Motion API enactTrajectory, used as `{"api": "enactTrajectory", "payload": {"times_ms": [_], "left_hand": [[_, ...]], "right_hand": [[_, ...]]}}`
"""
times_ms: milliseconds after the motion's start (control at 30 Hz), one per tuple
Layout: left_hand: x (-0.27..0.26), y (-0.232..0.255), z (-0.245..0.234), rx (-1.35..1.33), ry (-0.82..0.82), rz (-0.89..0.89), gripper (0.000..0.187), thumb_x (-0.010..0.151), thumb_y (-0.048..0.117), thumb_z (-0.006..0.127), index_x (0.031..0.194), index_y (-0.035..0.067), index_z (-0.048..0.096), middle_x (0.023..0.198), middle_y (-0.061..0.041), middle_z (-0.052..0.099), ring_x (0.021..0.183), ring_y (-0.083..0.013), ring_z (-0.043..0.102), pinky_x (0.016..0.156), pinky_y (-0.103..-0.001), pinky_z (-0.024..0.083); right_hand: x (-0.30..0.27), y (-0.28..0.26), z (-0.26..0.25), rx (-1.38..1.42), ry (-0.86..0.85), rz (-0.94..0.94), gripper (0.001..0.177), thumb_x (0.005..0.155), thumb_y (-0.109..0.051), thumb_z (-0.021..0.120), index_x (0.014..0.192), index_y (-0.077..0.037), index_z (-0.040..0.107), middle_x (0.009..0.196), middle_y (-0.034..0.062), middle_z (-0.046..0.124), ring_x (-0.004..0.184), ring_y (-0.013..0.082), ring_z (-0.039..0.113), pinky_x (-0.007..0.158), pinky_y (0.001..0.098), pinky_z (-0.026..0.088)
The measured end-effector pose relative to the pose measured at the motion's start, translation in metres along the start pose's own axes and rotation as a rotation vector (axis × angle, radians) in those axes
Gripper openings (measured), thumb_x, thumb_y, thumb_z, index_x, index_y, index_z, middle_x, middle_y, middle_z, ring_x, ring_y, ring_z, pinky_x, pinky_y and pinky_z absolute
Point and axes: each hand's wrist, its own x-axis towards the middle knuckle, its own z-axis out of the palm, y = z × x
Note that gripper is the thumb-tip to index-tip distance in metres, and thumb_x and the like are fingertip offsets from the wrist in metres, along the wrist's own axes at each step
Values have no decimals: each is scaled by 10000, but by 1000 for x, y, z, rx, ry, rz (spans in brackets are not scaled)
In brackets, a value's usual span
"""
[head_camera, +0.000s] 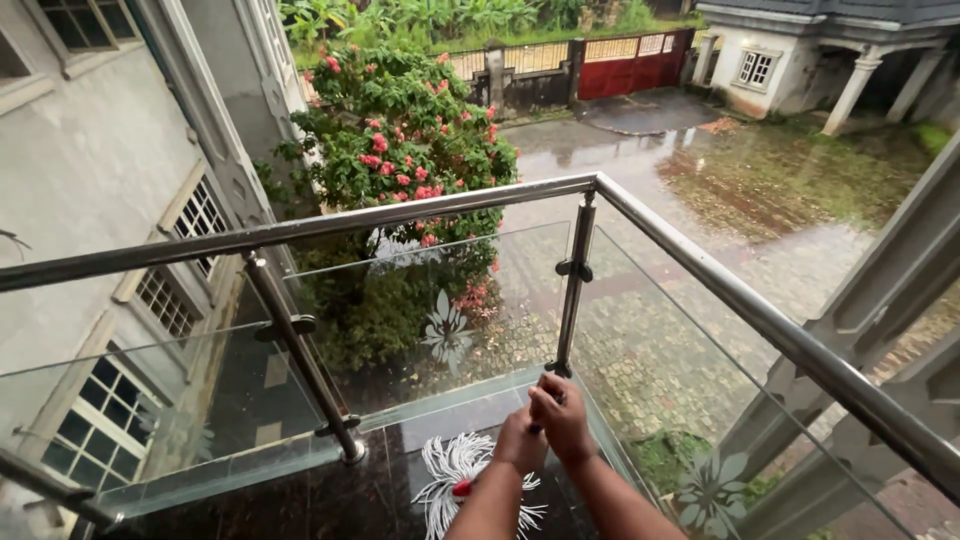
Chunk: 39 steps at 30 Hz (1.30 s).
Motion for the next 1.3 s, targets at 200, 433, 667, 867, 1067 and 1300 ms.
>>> {"api": "enactTrajectory", "payload": {"times_ms": [200, 433, 667, 867, 1067, 1300], "left_hand": [[14, -8, 5, 105, 15, -73, 200, 895, 226, 610, 945, 54, 700, 912, -256, 711, 937, -456, 676, 792, -517, 536], [-1, -17, -45, 95, 29, -36, 199, 884, 216, 604, 901, 35, 684, 883, -256, 698, 885, -461, 669, 737, -531, 519], [-17, -88, -75, 279, 4, -4, 253, 851, 170, 576, 1058, 74, 686, 960, -236, 713, 968, -466, 648, 774, -529, 518], [-40, -115, -77, -25, 42, -155, 234, 902, 194, 565, 1088, 109, 679, 1072, -189, 741, 1076, -388, 689, 852, -457, 536], [-38, -124, -67, 120, 4, 8, 277, 866, 152, 586, 1121, 91, 678, 1080, -202, 729, 1091, -433, 641, 852, -486, 518], [-38, -129, -85, -1, -53, -60, 268, 880, 136, 581, 1119, 55, 672, 1031, -185, 748, 1121, -355, 701, 867, -419, 544]], "right_hand": [[29, -31, 10, 30, -41, 94, 318, 930, -109, 648, 665, -68, 476, 550, -9, 458, 459, 88, 416, 411, 286, 329], [24, -34, 54, 35, -45, 121, 271, 927, -131, 645, 689, -72, 529, 543, 2, 495, 439, 102, 449, 414, 288, 355], [3, 31, 95, 50, -180, 149, 262, 906, -121, 709, 727, -60, 526, 601, -17, 480, 532, 88, 452, 478, 286, 371], [-14, 37, 120, -240, -205, -7, 287, 868, -86, 683, 677, -40, 474, 606, -14, 437, 587, 67, 422, 511, 290, 360], [4, 29, 116, -206, -264, 105, 294, 845, -79, 664, 643, -49, 453, 564, 0, 441, 516, 83, 429, 458, 300, 353], [-10, 19, 133, -73, -265, 192, 278, 896, -172, 715, 730, -57, 525, 579, 14, 522, 500, 87, 469, 442, 277, 381]]}}
